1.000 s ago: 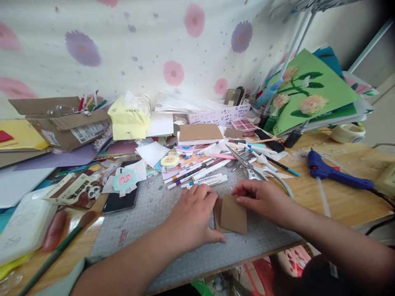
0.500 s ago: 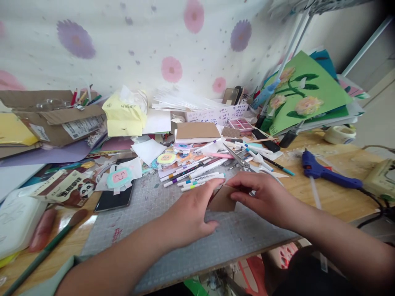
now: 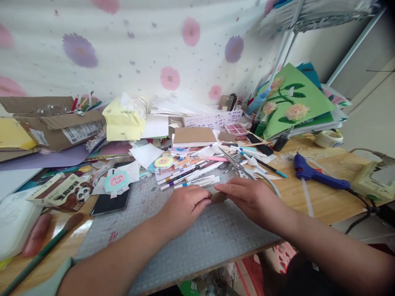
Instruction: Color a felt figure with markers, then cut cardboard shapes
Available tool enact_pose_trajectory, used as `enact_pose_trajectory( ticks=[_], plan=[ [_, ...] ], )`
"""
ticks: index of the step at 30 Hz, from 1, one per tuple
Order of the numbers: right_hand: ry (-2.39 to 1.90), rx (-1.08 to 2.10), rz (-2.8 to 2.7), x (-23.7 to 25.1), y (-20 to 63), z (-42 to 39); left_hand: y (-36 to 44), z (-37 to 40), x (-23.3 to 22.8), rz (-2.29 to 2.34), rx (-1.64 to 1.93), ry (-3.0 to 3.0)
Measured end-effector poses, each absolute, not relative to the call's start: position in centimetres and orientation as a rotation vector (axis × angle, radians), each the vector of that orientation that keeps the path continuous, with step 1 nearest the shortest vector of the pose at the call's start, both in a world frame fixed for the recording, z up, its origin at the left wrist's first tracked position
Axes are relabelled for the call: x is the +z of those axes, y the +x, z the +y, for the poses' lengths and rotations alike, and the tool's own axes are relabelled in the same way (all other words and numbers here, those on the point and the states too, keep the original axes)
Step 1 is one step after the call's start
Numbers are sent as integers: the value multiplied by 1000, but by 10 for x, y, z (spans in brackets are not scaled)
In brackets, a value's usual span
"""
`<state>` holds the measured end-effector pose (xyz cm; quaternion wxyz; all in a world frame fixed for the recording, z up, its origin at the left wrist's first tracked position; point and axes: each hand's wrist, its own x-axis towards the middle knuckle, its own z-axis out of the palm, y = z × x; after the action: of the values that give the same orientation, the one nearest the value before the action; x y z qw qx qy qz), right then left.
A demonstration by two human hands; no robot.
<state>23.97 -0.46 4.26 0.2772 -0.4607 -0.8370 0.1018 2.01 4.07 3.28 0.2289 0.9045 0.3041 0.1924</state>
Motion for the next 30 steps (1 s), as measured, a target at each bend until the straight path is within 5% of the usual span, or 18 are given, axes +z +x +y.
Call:
enact_pose_trajectory(
  ticks=[30],
  plan=[
    [-1409, 506, -2048, 30, 236, -4, 23, 41, 33, 1002, 458, 2321]
  ],
)
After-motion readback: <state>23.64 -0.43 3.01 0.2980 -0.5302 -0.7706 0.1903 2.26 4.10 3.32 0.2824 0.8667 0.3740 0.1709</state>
